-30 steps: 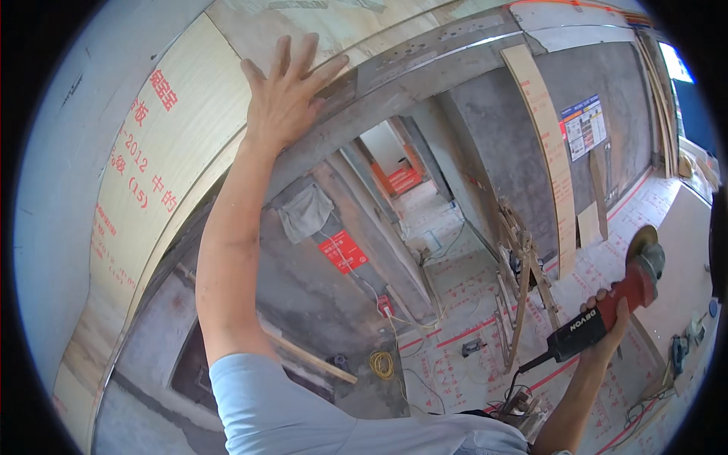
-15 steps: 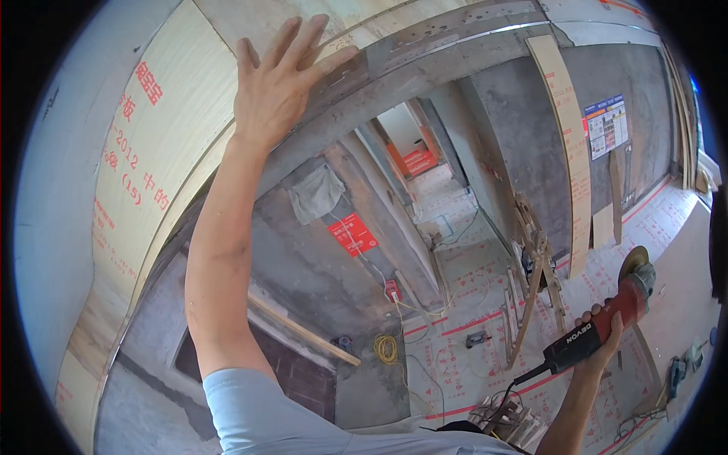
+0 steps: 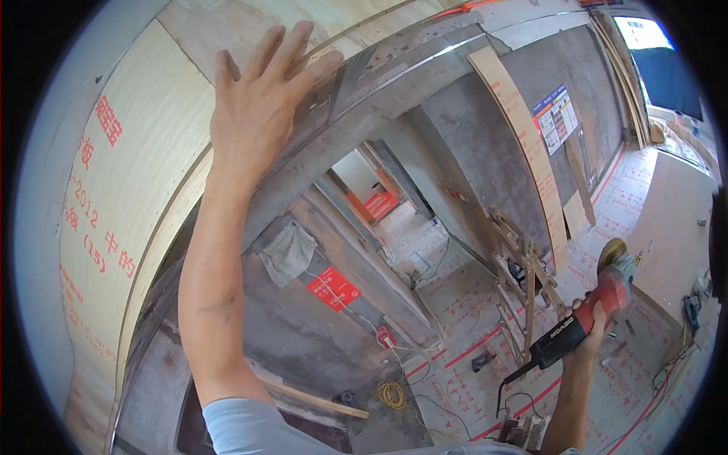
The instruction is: Using an angle grinder to smooth or trim the edge of a plywood panel where it meets a structural wall joint.
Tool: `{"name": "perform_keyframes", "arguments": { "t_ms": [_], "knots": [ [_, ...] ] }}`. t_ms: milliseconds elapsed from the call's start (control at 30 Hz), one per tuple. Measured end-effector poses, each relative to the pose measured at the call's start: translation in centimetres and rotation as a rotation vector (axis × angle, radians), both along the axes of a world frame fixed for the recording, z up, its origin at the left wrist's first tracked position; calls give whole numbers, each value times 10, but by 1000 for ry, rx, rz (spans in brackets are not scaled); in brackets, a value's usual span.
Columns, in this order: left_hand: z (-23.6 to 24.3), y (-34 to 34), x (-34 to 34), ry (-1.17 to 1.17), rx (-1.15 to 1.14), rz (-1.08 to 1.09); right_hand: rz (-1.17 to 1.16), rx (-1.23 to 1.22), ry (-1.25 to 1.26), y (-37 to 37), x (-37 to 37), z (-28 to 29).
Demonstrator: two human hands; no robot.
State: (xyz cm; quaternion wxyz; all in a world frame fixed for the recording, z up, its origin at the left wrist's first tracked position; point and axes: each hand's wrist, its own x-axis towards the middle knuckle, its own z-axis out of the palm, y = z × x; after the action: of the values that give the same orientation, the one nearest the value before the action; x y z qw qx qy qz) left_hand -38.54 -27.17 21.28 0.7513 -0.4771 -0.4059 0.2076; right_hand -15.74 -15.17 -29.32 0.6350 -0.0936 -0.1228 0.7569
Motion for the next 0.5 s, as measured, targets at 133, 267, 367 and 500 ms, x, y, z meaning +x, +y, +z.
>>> {"name": "perform_keyframes", "arguments": {
  "t_ms": [133,267,367,500],
  "knots": [
    [0,4,-8,-39,-6,-47,53,-115,-6,-19,-1,-9],
    [4,1,-13,-111,-25,-80,161,-133,-45,-13,5,-28],
    [6,-11,-25,-130,-10,-60,253,-156,-89,-5,-2,-32],
    [0,0,-26,-64,-44,-34,205,-194,-189,2,12,-52]
  ]
}}
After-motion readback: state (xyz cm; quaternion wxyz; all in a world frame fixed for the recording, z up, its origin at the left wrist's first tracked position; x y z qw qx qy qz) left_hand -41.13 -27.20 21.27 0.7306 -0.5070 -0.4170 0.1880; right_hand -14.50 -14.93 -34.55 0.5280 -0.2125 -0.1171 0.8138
